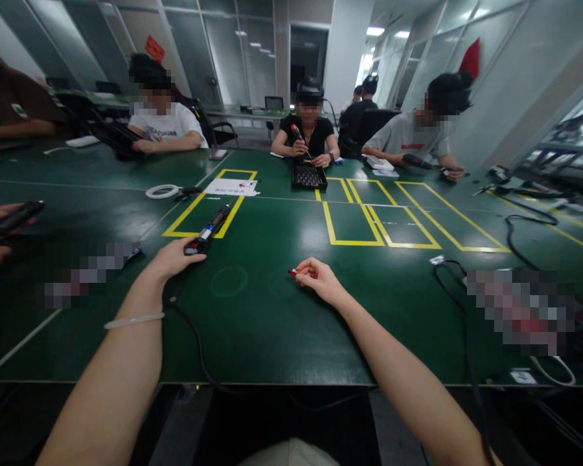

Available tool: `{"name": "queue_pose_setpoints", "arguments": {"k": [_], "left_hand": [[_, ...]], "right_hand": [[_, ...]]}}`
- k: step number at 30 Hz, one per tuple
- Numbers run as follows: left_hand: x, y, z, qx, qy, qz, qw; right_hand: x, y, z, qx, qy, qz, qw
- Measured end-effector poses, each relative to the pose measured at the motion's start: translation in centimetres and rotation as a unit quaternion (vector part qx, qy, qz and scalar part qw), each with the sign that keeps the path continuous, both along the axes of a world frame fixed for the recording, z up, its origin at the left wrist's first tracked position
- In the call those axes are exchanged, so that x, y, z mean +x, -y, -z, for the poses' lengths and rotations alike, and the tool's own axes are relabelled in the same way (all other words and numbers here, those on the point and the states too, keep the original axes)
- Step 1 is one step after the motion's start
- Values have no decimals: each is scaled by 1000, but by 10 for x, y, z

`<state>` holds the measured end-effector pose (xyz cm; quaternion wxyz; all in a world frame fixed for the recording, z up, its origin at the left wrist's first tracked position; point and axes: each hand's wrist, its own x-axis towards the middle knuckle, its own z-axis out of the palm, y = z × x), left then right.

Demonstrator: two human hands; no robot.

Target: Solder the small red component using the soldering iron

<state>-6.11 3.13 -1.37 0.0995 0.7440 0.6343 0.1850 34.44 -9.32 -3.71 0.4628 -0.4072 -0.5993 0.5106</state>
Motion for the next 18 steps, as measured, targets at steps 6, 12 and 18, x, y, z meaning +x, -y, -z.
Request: {"name": "queue_pose_setpoints", "arguments": {"k": [6, 12, 18], "left_hand": [[30, 17, -4, -21, -71, -31, 997], [73, 38, -10, -14, -89, 0, 996], [121, 59, -11, -3, -69, 80, 994]], "right_hand": [[-2, 1, 0, -4, -5, -5, 1000], [-3, 0, 1, -1, -4, 1, 1000], [-4, 2, -1, 31, 44, 25, 998]]}}
